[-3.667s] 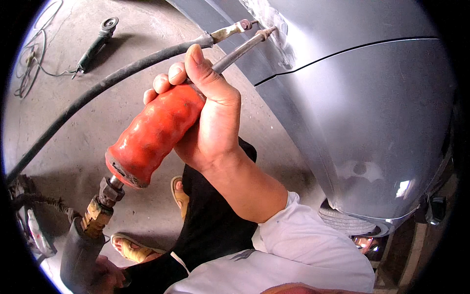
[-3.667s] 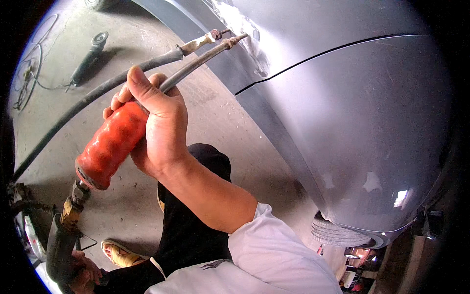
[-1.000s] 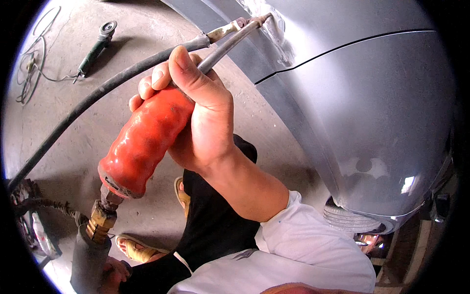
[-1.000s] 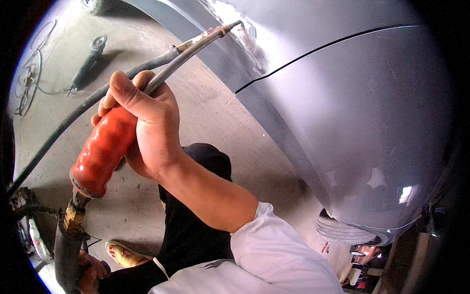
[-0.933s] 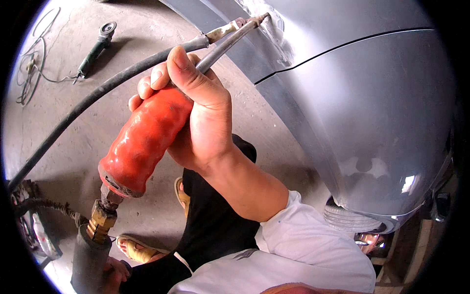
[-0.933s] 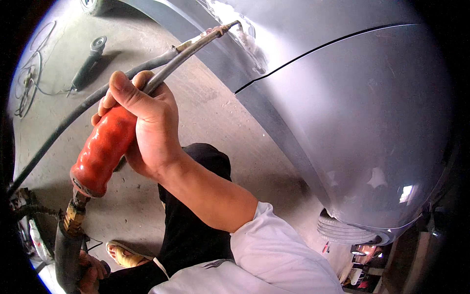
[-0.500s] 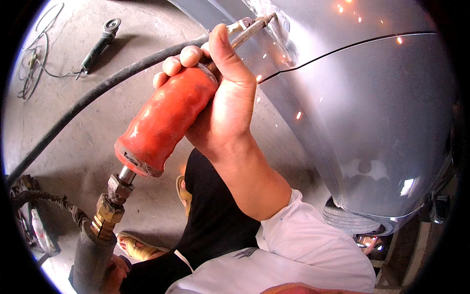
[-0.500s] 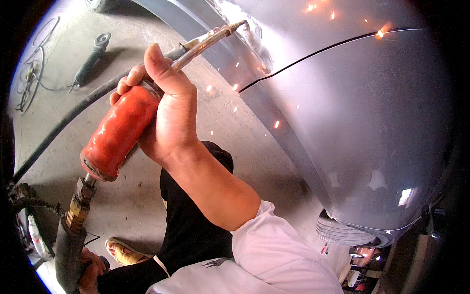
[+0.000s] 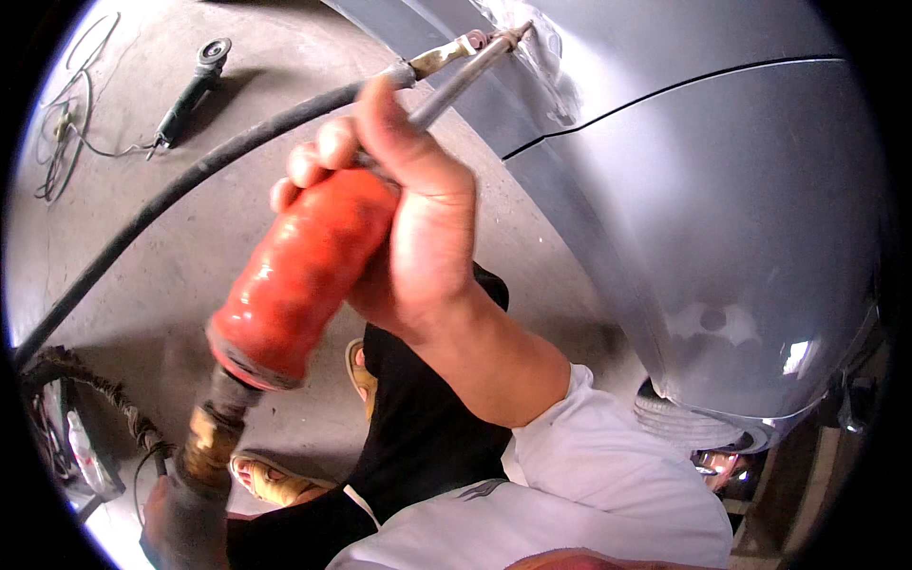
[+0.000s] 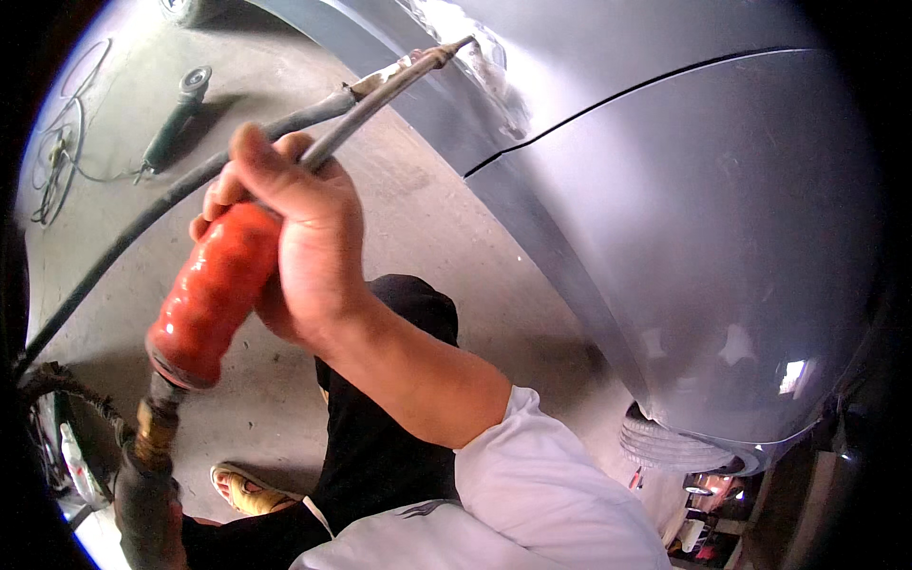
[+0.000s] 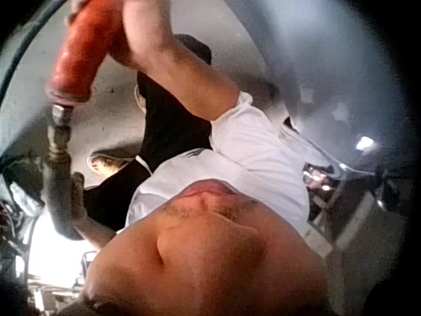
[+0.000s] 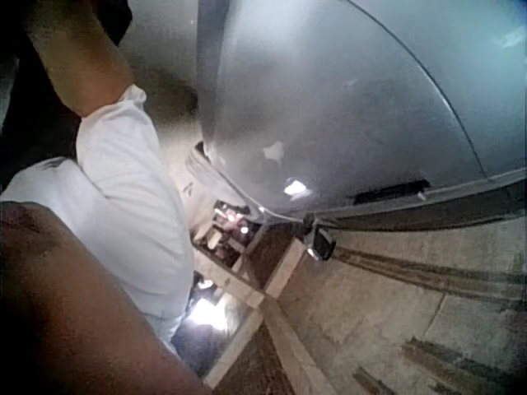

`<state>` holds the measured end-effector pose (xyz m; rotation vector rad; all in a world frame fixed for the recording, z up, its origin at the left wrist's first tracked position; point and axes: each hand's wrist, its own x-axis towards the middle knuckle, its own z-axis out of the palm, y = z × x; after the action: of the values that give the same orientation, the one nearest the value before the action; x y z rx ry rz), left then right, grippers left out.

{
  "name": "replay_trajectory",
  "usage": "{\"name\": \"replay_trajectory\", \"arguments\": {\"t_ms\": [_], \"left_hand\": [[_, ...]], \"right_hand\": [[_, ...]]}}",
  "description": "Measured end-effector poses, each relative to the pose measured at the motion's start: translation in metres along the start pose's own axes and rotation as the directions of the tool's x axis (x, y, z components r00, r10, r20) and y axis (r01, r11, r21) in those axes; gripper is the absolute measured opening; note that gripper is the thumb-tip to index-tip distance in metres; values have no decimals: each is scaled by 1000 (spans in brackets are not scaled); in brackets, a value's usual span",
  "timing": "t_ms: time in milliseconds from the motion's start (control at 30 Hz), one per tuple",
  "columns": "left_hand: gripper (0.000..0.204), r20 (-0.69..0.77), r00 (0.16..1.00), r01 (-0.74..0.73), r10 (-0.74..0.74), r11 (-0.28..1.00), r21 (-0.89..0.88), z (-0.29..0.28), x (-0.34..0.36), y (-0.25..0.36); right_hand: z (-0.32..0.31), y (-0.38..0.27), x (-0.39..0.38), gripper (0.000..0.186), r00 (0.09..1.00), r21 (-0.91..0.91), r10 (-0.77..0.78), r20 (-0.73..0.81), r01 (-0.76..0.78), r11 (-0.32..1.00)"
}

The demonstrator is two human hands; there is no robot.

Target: The person uses a spot welder and a slide hammer to pull out dents on a car door, attaching the welding tip to the metal and using the sliding weight to pull the panel outward.

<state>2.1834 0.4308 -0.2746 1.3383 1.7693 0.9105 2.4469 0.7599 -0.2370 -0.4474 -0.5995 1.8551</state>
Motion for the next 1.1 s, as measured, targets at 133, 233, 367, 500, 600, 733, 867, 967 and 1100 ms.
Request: {"name": "replay_trajectory", "arguments": {"t_ms": [133,233,367,500,600,733,867,967,1100], "left_hand": [[17,177,961,261,-213,909,-326,4,-12,-24],[21,231,941,321,-248,873,-368,3,-21,-39],[26,267,926,350,-266,869,-349,-3,-32,-52],[32,297,909,382,-294,871,-308,-8,-37,-63],[44,323,873,464,-364,825,-323,-4,-40,-72],[69,382,789,612,-481,672,-417,6,-42,-74],[54,251,921,376,-297,846,-379,10,-33,-54],[44,176,966,236,-188,918,-320,14,-15,-24],[29,6,999,-48,49,989,-139,20,10,20]], "right_hand": [[-3,7,-5,34,987,-76,159,-18,-160,984],[-4,8,-4,35,992,-75,125,-11,-126,989],[-5,2,-2,32,994,-97,104,31,-100,990],[-10,2,-2,30,993,-95,113,38,-108,990],[-11,5,-3,29,992,-94,123,33,-119,988],[-6,-2,6,36,990,-125,138,-23,-140,982],[-1,-11,13,41,980,-59,42,-197,-55,997],[1,4,3,35,972,-158,195,-135,-215,964],[-5,14,-7,33,992,24,124,-21,-124,992]]}}
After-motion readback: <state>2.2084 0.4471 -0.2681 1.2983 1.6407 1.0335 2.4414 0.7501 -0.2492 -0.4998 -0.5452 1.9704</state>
